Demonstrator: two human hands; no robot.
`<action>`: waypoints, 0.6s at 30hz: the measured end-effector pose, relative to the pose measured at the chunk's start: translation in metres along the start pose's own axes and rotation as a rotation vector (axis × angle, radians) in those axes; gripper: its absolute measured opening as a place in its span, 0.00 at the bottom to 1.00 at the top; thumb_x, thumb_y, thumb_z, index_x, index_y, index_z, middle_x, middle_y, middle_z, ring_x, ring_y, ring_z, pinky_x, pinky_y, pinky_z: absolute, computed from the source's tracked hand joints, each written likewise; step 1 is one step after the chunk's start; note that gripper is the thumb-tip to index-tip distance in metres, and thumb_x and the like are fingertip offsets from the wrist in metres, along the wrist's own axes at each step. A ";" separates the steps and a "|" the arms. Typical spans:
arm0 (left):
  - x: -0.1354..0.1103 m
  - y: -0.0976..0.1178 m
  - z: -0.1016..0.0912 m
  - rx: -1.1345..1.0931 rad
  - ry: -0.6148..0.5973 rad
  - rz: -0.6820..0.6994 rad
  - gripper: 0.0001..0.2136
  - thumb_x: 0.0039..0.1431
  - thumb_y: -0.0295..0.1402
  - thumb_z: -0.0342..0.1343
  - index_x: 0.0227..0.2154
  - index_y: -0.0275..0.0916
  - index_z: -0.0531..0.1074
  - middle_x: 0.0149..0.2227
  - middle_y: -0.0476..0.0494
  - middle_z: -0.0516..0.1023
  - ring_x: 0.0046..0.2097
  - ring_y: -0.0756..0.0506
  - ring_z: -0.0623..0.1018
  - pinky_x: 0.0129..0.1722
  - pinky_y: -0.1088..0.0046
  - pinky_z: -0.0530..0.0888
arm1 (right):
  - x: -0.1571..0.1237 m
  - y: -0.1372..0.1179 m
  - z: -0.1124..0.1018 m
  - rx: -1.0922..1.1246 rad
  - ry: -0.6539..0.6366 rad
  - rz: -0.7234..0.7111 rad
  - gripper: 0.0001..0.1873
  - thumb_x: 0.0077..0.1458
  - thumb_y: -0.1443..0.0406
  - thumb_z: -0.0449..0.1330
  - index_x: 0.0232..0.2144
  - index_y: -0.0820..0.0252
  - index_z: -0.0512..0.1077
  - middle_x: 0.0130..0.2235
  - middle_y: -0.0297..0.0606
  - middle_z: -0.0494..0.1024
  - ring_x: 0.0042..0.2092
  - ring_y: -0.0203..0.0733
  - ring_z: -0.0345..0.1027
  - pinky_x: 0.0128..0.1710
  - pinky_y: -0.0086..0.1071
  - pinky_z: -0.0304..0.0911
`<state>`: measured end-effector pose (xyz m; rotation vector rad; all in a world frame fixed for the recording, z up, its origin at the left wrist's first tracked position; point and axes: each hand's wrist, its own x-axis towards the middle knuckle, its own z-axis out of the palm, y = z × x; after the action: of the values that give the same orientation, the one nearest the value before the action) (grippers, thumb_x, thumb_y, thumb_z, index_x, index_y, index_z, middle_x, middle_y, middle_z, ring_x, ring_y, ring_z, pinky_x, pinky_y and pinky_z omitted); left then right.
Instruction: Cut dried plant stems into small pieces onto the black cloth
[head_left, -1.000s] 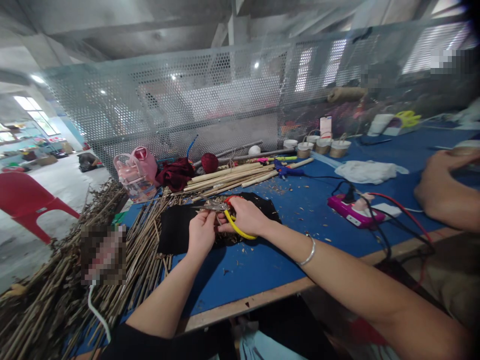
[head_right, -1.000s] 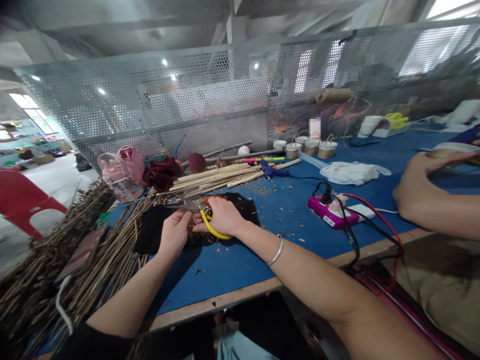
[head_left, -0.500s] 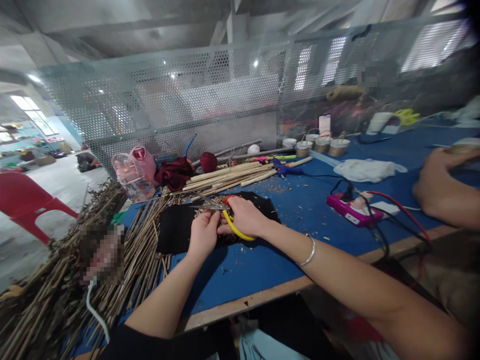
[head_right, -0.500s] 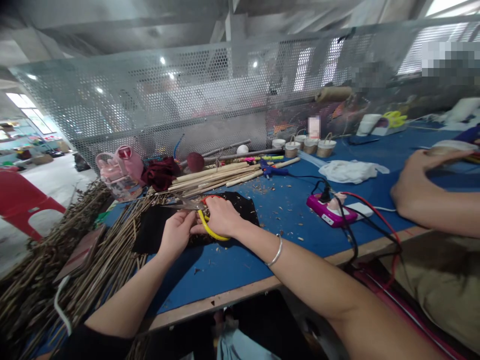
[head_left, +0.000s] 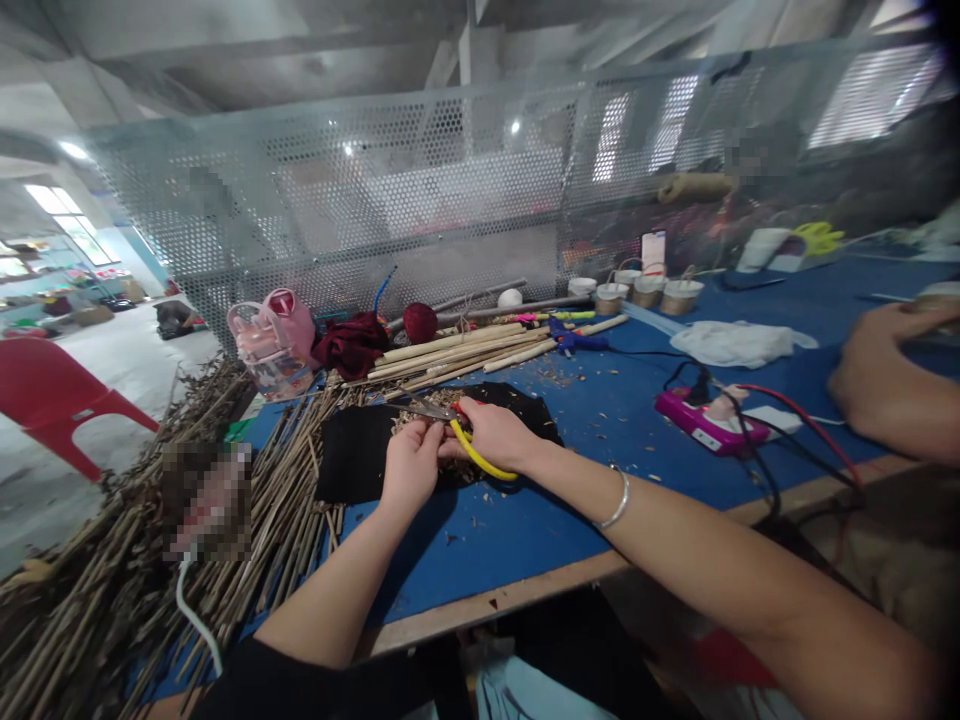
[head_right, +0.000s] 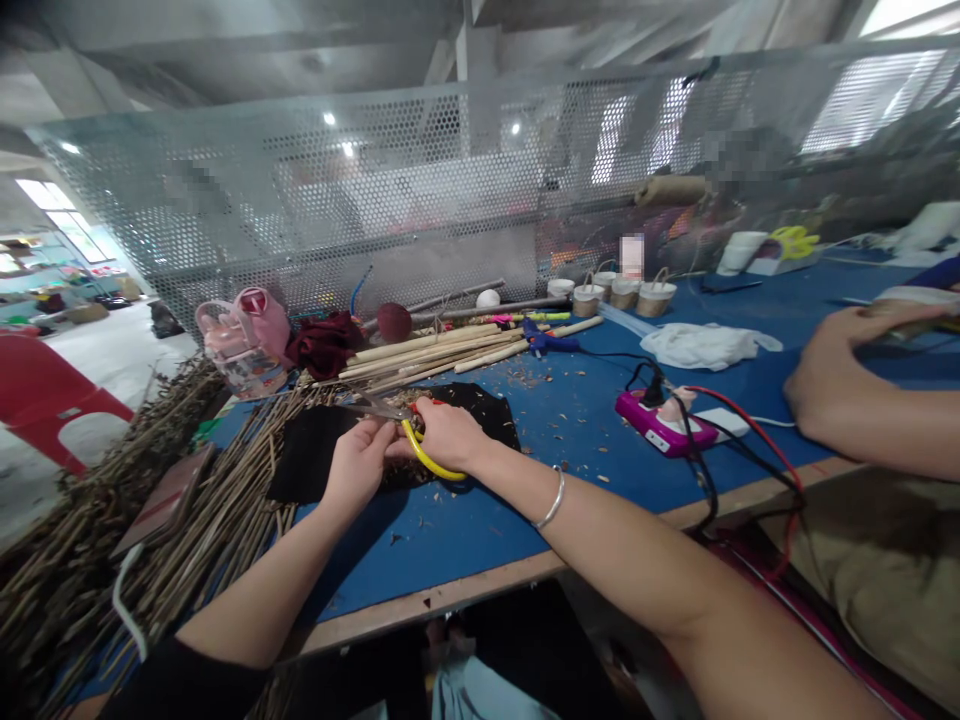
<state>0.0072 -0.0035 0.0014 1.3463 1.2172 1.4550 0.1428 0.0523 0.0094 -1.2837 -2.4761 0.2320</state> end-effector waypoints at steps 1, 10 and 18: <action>0.000 0.000 0.000 -0.015 -0.002 -0.003 0.12 0.51 0.38 0.52 0.31 0.35 0.73 0.30 0.43 0.78 0.31 0.46 0.76 0.33 0.72 0.71 | 0.000 0.000 0.000 -0.006 0.002 0.006 0.32 0.41 0.40 0.54 0.38 0.58 0.62 0.32 0.39 0.74 0.33 0.45 0.69 0.27 0.29 0.52; 0.002 -0.006 -0.002 -0.032 0.017 -0.146 0.11 0.50 0.42 0.52 0.30 0.39 0.70 0.27 0.48 0.76 0.23 0.51 0.72 0.22 0.77 0.68 | 0.003 -0.002 0.000 -0.063 0.006 0.042 0.31 0.42 0.38 0.50 0.32 0.57 0.65 0.29 0.40 0.75 0.32 0.45 0.70 0.25 0.29 0.51; 0.005 0.000 -0.002 -0.080 0.098 -0.172 0.12 0.51 0.39 0.51 0.36 0.39 0.68 0.21 0.52 0.69 0.21 0.52 0.69 0.22 0.77 0.70 | 0.004 0.002 -0.004 -0.053 0.058 0.042 0.29 0.43 0.39 0.51 0.33 0.57 0.66 0.30 0.39 0.75 0.33 0.44 0.69 0.27 0.29 0.51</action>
<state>0.0046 0.0009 0.0023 1.1008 1.2901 1.4450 0.1433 0.0567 0.0130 -1.3455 -2.4235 0.1380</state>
